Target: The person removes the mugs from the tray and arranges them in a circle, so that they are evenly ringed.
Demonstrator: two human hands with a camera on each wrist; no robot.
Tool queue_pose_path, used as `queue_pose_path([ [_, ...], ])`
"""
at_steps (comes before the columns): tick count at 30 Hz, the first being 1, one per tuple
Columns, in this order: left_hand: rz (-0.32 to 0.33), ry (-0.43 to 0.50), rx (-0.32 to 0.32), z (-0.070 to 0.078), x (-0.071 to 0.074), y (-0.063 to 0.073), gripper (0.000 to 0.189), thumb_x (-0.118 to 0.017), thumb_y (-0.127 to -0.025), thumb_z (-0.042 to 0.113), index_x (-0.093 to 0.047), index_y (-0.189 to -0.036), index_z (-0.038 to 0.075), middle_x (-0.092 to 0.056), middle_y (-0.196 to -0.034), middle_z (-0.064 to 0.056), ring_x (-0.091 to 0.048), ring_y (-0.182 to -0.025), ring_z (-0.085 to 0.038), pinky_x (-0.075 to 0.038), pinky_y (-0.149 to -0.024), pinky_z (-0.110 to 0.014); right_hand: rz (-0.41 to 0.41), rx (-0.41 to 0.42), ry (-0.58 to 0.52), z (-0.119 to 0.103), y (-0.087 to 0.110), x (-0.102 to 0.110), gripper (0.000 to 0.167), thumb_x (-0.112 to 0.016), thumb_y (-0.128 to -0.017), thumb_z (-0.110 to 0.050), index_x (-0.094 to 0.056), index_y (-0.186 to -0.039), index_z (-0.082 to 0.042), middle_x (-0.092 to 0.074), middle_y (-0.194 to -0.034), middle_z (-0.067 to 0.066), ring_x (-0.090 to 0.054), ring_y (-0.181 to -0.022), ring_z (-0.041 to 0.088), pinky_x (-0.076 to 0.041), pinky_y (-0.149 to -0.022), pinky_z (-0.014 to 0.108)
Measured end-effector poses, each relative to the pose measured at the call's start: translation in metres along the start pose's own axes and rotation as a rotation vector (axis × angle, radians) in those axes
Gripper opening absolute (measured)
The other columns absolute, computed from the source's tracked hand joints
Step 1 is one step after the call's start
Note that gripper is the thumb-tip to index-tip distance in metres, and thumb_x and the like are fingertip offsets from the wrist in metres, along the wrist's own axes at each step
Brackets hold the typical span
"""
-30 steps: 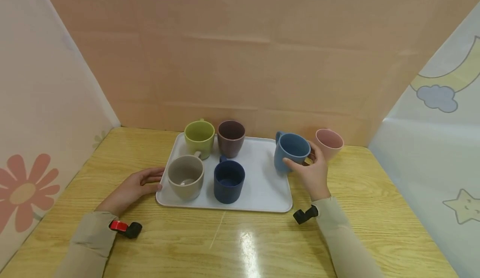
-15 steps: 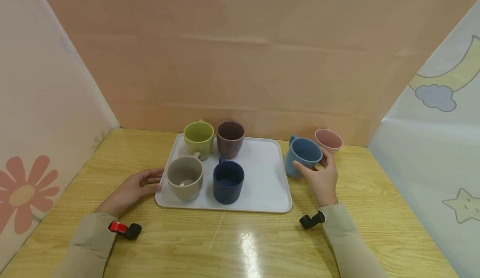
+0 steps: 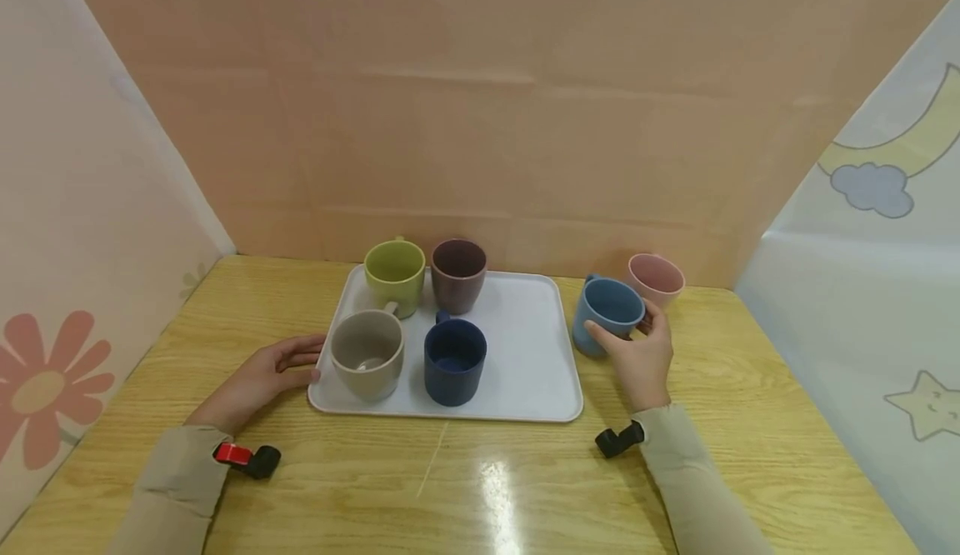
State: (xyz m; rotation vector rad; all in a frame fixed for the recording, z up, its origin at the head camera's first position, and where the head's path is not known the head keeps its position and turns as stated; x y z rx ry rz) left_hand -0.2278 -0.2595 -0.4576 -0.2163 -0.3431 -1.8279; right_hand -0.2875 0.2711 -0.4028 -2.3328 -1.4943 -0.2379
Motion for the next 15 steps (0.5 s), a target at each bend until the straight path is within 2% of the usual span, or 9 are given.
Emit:
queue_pose_path([
  [5, 0.001, -0.006, 0.012, -0.0009, -0.0002, -0.0007, 0.071, -0.072, -0.096, 0.033, -0.041, -0.154, 0.007, -0.046, -0.153, -0.014, -0.054, -0.121, 0.003, -0.041, -0.095, -0.010, 0.000, 0.026, 0.011, 0.0016, -0.0014, -0.0020, 0.092, -0.093, -0.075, -0.028, -0.041, -0.148, -0.007, -0.050, -0.136, 0.008, -0.048, -0.120, 0.018, -0.048, -0.100, 0.038],
  [11, -0.005, -0.001, 0.004, 0.0007, 0.0003, -0.0002, 0.071, -0.071, -0.096, 0.032, -0.040, -0.154, 0.006, -0.046, -0.153, -0.015, -0.054, -0.125, -0.005, -0.043, -0.095, -0.011, 0.019, 0.048, 0.018, 0.0020, -0.0020, -0.0024, 0.090, -0.093, -0.074, -0.026, -0.041, -0.145, -0.004, -0.049, -0.133, 0.010, -0.047, -0.117, 0.020, -0.045, -0.094, 0.032],
  [15, -0.008, 0.003, -0.007, 0.0035, 0.0002, 0.0012, 0.070, -0.071, -0.097, 0.031, -0.041, -0.154, 0.005, -0.046, -0.153, -0.016, -0.054, -0.125, -0.006, -0.043, -0.095, -0.011, 0.023, 0.086, 0.021, 0.0014, -0.0031, -0.0049, 0.090, -0.094, -0.073, -0.025, -0.040, -0.141, -0.001, -0.047, -0.131, 0.012, -0.046, -0.113, 0.021, -0.042, -0.092, 0.033],
])
Point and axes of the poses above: each hand's wrist, its own y-axis away from the middle knuckle, its own x-axis out of the back of the hand, z = x × y, the point moved 7 cm from there along -y, towards the middle knuckle
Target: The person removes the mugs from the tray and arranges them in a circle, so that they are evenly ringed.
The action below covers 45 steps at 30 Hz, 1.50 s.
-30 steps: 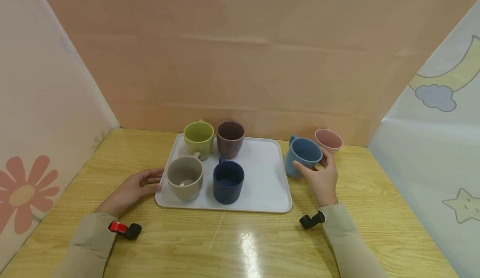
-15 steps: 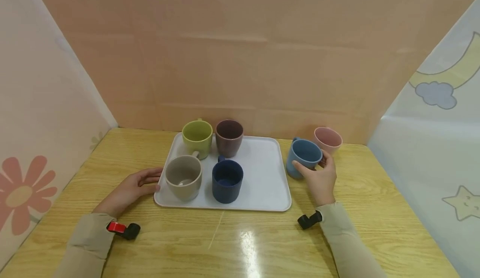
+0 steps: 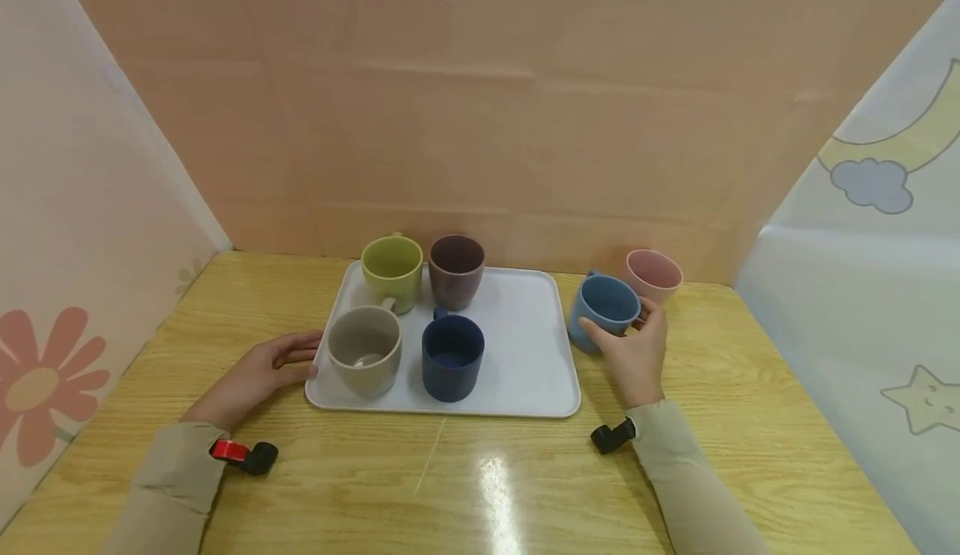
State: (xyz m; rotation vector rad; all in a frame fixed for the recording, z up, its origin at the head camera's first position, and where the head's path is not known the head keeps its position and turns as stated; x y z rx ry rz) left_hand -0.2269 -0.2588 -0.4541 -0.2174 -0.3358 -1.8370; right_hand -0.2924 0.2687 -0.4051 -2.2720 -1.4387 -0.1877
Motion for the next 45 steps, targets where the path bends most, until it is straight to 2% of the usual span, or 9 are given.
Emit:
queue_pose_path([
  [7, 0.007, -0.012, 0.017, -0.004, 0.001, -0.003, 0.071, -0.072, -0.096, 0.033, -0.041, -0.154, 0.007, -0.046, -0.153, -0.015, -0.054, -0.119, 0.005, -0.042, -0.095, -0.010, -0.038, 0.063, 0.030, -0.009, 0.000, -0.004, 0.091, -0.092, -0.075, -0.021, -0.036, -0.142, 0.004, -0.042, -0.136, 0.021, -0.046, -0.118, 0.030, -0.040, -0.099, 0.046],
  [12, 0.002, -0.009, 0.024, -0.004, 0.000, -0.001, 0.071, -0.071, -0.096, 0.033, -0.041, -0.154, 0.007, -0.046, -0.154, -0.015, -0.055, -0.122, 0.000, -0.043, -0.094, -0.011, -0.030, 0.103, 0.040, -0.019, 0.002, 0.001, 0.094, -0.089, -0.079, -0.022, -0.032, -0.150, 0.001, -0.037, -0.140, 0.023, -0.043, -0.123, 0.032, -0.040, -0.106, 0.049],
  [18, -0.001, -0.002, 0.030, -0.002, 0.000, -0.001, 0.070, -0.071, -0.096, 0.033, -0.041, -0.154, 0.008, -0.046, -0.153, -0.015, -0.055, -0.121, 0.000, -0.043, -0.094, -0.011, 0.061, 0.308, 0.048, -0.052, 0.012, 0.013, 0.077, -0.082, -0.085, -0.014, -0.038, -0.145, 0.005, -0.040, -0.134, 0.025, -0.042, -0.125, 0.034, -0.039, -0.108, 0.049],
  [22, -0.001, -0.002, 0.020, 0.000, 0.001, -0.001, 0.071, -0.071, -0.097, 0.033, -0.040, -0.154, 0.006, -0.046, -0.153, -0.016, -0.055, -0.122, -0.001, -0.042, -0.094, -0.010, 0.040, 0.402, -0.027, -0.070, 0.024, 0.009, 0.065, -0.078, -0.086, -0.004, -0.045, -0.141, 0.006, -0.046, -0.131, 0.024, -0.046, -0.123, 0.031, -0.043, -0.105, 0.035],
  [28, -0.008, -0.007, 0.004, 0.000, 0.000, 0.000, 0.070, -0.070, -0.097, 0.032, -0.040, -0.154, 0.004, -0.045, -0.153, -0.018, -0.055, -0.124, -0.003, -0.043, -0.094, -0.011, -0.145, 0.463, -0.167, -0.087, 0.051, -0.016, 0.059, -0.073, -0.085, 0.011, -0.047, -0.138, 0.011, -0.050, -0.131, 0.025, -0.050, -0.120, 0.031, -0.046, -0.098, 0.019],
  [33, -0.007, -0.008, 0.008, -0.004, 0.000, -0.001, 0.070, -0.071, -0.097, 0.032, -0.040, -0.154, 0.005, -0.045, -0.154, -0.016, -0.054, -0.121, 0.003, -0.042, -0.095, -0.010, -0.348, 0.416, -0.184, -0.095, 0.070, -0.045, 0.060, -0.076, -0.086, 0.005, -0.047, -0.140, 0.006, -0.055, -0.136, 0.018, -0.053, -0.123, 0.025, -0.049, -0.102, 0.030],
  [38, -0.005, -0.006, -0.004, -0.005, 0.001, -0.002, 0.069, -0.070, -0.097, 0.031, -0.040, -0.154, 0.005, -0.045, -0.154, -0.017, -0.054, -0.120, 0.004, -0.043, -0.095, -0.011, -0.522, 0.347, -0.196, -0.097, 0.086, -0.075, 0.065, -0.081, -0.086, -0.003, -0.048, -0.142, -0.004, -0.054, -0.140, 0.013, -0.054, -0.128, 0.033, -0.047, -0.105, 0.047],
  [41, -0.006, 0.003, -0.004, -0.005, 0.001, -0.003, 0.069, -0.070, -0.098, 0.030, -0.040, -0.154, 0.004, -0.044, -0.154, -0.017, -0.055, -0.120, 0.003, -0.043, -0.095, -0.011, -0.616, 0.290, -0.190, -0.094, 0.094, -0.092, 0.071, -0.084, -0.084, -0.009, -0.046, -0.145, -0.008, -0.052, -0.144, 0.012, -0.051, -0.131, 0.038, -0.045, -0.107, 0.049],
  [45, -0.002, 0.015, 0.009, -0.005, -0.001, -0.003, 0.069, -0.071, -0.097, 0.030, -0.041, -0.153, 0.004, -0.045, -0.153, -0.016, -0.055, -0.120, 0.002, -0.043, -0.095, -0.011, -0.734, 0.205, -0.165, -0.089, 0.104, -0.111, 0.081, -0.086, -0.083, -0.017, -0.042, -0.150, -0.008, -0.047, -0.149, 0.012, -0.049, -0.133, 0.033, -0.045, -0.108, 0.048],
])
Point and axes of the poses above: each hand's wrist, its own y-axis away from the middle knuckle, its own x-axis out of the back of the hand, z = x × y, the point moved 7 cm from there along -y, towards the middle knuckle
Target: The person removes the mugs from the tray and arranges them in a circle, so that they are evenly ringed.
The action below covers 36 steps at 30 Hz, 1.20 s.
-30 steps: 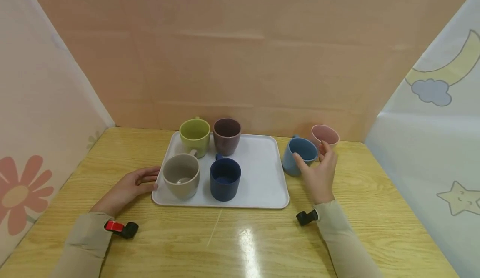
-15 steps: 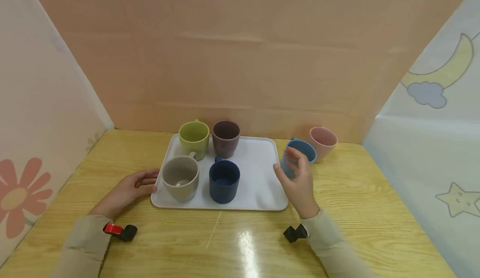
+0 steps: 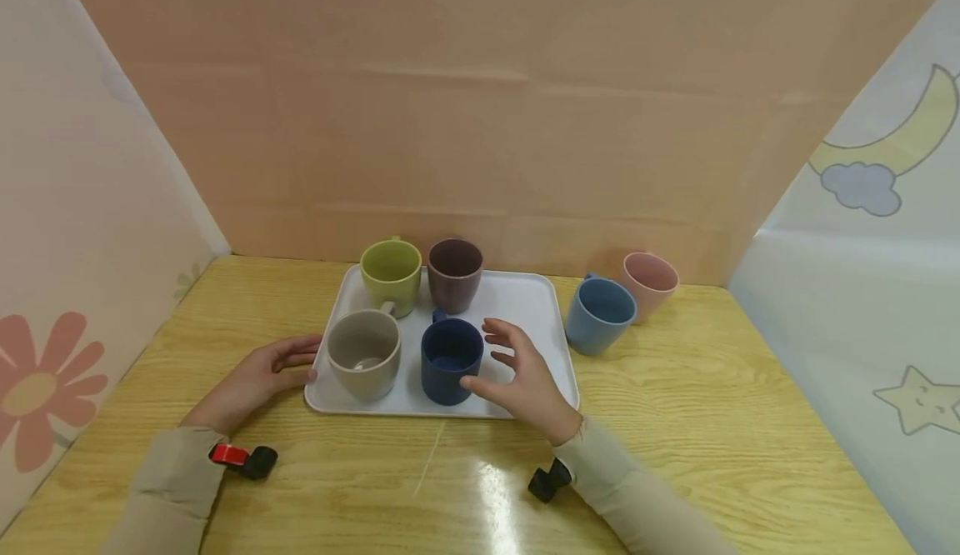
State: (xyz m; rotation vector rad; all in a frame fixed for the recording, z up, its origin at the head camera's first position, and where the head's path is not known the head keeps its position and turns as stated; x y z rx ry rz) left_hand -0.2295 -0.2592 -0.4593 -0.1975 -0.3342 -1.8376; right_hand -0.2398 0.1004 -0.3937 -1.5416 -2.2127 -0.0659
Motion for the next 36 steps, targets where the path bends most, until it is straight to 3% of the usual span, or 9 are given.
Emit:
queue_pose_path([
  [5, 0.003, -0.002, -0.001, 0.002, 0.001, 0.003, 0.069, -0.071, -0.096, 0.031, -0.042, -0.153, 0.004, -0.046, -0.153, -0.017, -0.055, -0.125, -0.008, -0.043, -0.095, -0.011, -0.057, -0.081, -0.054, 0.009, -0.006, -0.013, 0.084, -0.088, -0.081, -0.021, -0.042, -0.151, -0.009, -0.050, -0.146, 0.006, -0.050, -0.131, 0.026, -0.045, -0.108, 0.047],
  [10, 0.001, -0.003, -0.005, 0.002, 0.000, 0.003, 0.069, -0.071, -0.097, 0.030, -0.041, -0.153, 0.004, -0.046, -0.153, -0.016, -0.054, -0.128, -0.011, -0.043, -0.095, -0.011, -0.074, -0.109, -0.074, 0.019, -0.011, -0.020, 0.083, -0.091, -0.077, -0.024, -0.046, -0.147, -0.019, -0.055, -0.140, -0.002, -0.051, -0.128, 0.021, -0.045, -0.107, 0.048],
  [17, 0.009, -0.020, 0.015, 0.000, 0.001, 0.001, 0.070, -0.071, -0.096, 0.033, -0.041, -0.154, 0.006, -0.046, -0.153, -0.015, -0.055, -0.125, -0.006, -0.042, -0.095, -0.010, -0.071, -0.077, -0.078, 0.020, -0.016, -0.025, 0.082, -0.093, -0.074, -0.023, -0.049, -0.143, -0.021, -0.055, -0.138, -0.005, -0.051, -0.126, 0.019, -0.042, -0.108, 0.052],
  [24, 0.006, -0.014, 0.013, -0.003, 0.001, 0.000, 0.071, -0.072, -0.096, 0.033, -0.042, -0.154, 0.007, -0.047, -0.153, -0.014, -0.055, -0.122, 0.001, -0.041, -0.095, -0.010, -0.025, -0.055, -0.050, 0.018, -0.016, -0.024, 0.080, -0.095, -0.071, -0.020, -0.052, -0.139, -0.020, -0.059, -0.133, -0.005, -0.056, -0.121, 0.018, -0.046, -0.106, 0.049],
  [36, 0.003, 0.006, -0.015, 0.000, 0.001, 0.002, 0.069, -0.071, -0.097, 0.030, -0.041, -0.153, 0.004, -0.046, -0.153, -0.016, -0.055, -0.124, -0.003, -0.043, -0.095, -0.011, 0.054, 0.008, -0.003, 0.013, -0.007, -0.012, 0.075, -0.095, -0.070, -0.017, -0.057, -0.135, -0.015, -0.063, -0.129, -0.001, -0.060, -0.115, 0.021, -0.050, -0.099, 0.050],
])
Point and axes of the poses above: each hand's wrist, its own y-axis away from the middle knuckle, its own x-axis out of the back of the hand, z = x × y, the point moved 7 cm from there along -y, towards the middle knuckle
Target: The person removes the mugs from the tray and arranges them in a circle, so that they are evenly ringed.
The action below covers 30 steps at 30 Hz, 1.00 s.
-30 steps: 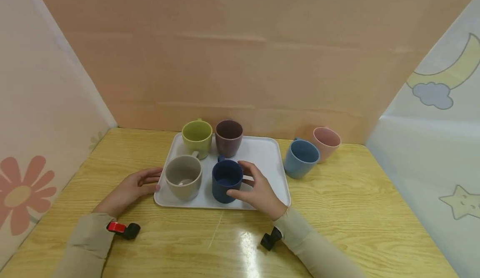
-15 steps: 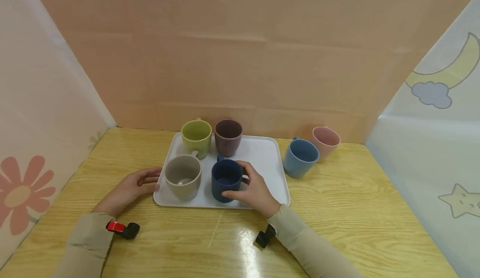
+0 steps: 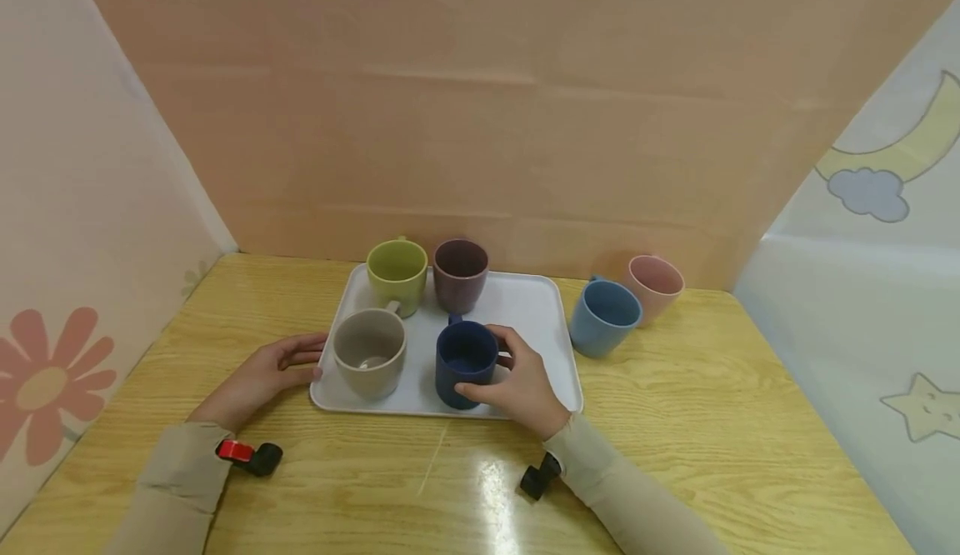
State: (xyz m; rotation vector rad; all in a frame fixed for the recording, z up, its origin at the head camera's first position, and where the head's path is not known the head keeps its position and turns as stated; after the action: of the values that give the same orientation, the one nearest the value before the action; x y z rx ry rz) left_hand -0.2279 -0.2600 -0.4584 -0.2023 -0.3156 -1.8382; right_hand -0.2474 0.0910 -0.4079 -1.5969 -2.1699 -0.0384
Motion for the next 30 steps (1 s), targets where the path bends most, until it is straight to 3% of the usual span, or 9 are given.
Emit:
queue_pose_path([
  [10, -0.004, 0.024, -0.003, 0.002, -0.001, 0.001, 0.068, -0.071, -0.097, 0.029, -0.041, -0.154, 0.005, -0.046, -0.154, -0.016, -0.054, -0.127, -0.009, -0.042, -0.096, -0.011, 0.117, 0.044, 0.037, -0.005, 0.015, 0.039, 0.072, -0.092, -0.072, -0.009, -0.057, -0.134, -0.009, -0.063, -0.128, 0.006, -0.059, -0.112, 0.024, -0.050, -0.094, 0.047],
  [15, -0.002, 0.022, -0.006, 0.000, -0.001, 0.001, 0.068, -0.071, -0.097, 0.028, -0.041, -0.153, 0.004, -0.045, -0.154, -0.017, -0.055, -0.125, -0.005, -0.042, -0.096, -0.011, 0.216, 0.109, 0.075, -0.015, 0.019, 0.066, 0.070, -0.088, -0.072, -0.002, -0.055, -0.133, 0.000, -0.064, -0.126, 0.012, -0.060, -0.110, 0.022, -0.051, -0.094, 0.035],
  [21, -0.001, 0.023, -0.012, 0.001, -0.001, 0.002, 0.067, -0.071, -0.097, 0.027, -0.041, -0.153, 0.004, -0.045, -0.154, -0.017, -0.055, -0.122, -0.001, -0.043, -0.096, -0.011, 0.311, 0.214, 0.041, -0.024, 0.023, 0.100, 0.071, -0.082, -0.070, 0.008, -0.053, -0.134, 0.006, -0.063, -0.123, 0.012, -0.062, -0.106, 0.010, -0.049, -0.092, 0.017],
  [25, -0.005, 0.028, -0.025, 0.003, -0.002, 0.002, 0.066, -0.070, -0.098, 0.025, -0.041, -0.153, 0.002, -0.044, -0.154, -0.018, -0.055, -0.122, 0.000, -0.043, -0.096, -0.012, 0.367, 0.312, -0.023, -0.031, 0.028, 0.122, 0.071, -0.077, -0.069, 0.013, -0.051, -0.135, 0.012, -0.062, -0.125, 0.003, -0.061, -0.109, 0.011, -0.049, -0.093, 0.017],
  [30, 0.001, 0.024, -0.020, 0.003, -0.002, 0.001, 0.066, -0.070, -0.097, 0.026, -0.041, -0.153, 0.003, -0.045, -0.154, -0.018, -0.055, -0.121, 0.001, -0.043, -0.096, -0.012, 0.420, 0.429, -0.085, -0.038, 0.031, 0.151, 0.068, -0.075, -0.070, 0.011, -0.052, -0.134, 0.014, -0.065, -0.122, 0.002, -0.063, -0.104, 0.014, -0.050, -0.090, 0.019],
])
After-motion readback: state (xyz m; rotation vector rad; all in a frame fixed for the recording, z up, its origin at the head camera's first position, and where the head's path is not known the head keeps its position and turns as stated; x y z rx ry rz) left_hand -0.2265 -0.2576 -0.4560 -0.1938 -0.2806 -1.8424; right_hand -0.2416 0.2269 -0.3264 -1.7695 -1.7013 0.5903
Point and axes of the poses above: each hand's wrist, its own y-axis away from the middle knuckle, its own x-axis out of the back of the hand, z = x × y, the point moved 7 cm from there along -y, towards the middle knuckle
